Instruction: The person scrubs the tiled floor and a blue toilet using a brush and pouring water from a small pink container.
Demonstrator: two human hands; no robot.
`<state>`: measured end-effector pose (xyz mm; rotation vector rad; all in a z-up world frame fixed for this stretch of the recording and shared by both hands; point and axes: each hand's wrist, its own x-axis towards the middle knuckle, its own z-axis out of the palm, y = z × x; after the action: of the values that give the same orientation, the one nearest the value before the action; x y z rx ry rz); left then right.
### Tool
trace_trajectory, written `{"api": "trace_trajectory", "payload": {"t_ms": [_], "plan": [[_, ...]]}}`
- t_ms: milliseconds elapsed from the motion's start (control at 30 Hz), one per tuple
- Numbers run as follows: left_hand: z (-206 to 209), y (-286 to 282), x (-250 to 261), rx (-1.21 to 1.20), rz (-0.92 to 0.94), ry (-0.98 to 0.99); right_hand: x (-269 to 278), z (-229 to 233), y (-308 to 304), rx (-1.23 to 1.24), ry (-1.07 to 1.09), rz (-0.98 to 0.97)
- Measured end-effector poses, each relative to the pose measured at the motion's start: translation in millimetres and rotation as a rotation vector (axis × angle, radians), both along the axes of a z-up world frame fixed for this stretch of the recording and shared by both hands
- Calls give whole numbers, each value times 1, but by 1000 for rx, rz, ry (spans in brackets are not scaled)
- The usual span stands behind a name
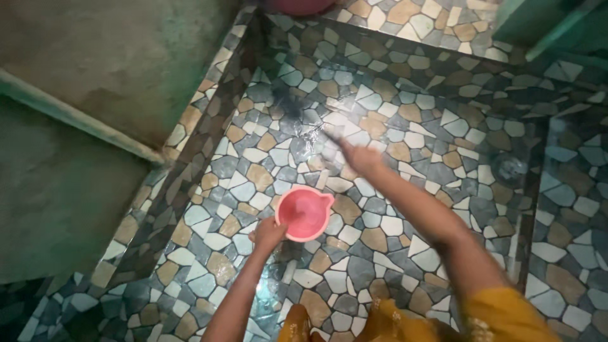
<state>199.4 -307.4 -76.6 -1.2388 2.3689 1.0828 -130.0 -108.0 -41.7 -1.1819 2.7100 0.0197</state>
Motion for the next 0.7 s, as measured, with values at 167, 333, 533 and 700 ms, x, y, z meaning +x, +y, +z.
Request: {"api": "trace_trajectory", "payload": {"t_ms": [167, 333, 533, 700], "plan": [[25, -73, 39, -233, -19, 153, 74, 57, 39, 132, -222, 227], [81, -113, 89, -70, 397, 122, 2, 35, 74, 32, -111, -110], [109, -126, 88, -488, 268, 180, 35, -1, 55, -111, -265, -150], [147, -105, 54, -428, 301, 267, 188, 25, 68, 97, -210, 407]]}}
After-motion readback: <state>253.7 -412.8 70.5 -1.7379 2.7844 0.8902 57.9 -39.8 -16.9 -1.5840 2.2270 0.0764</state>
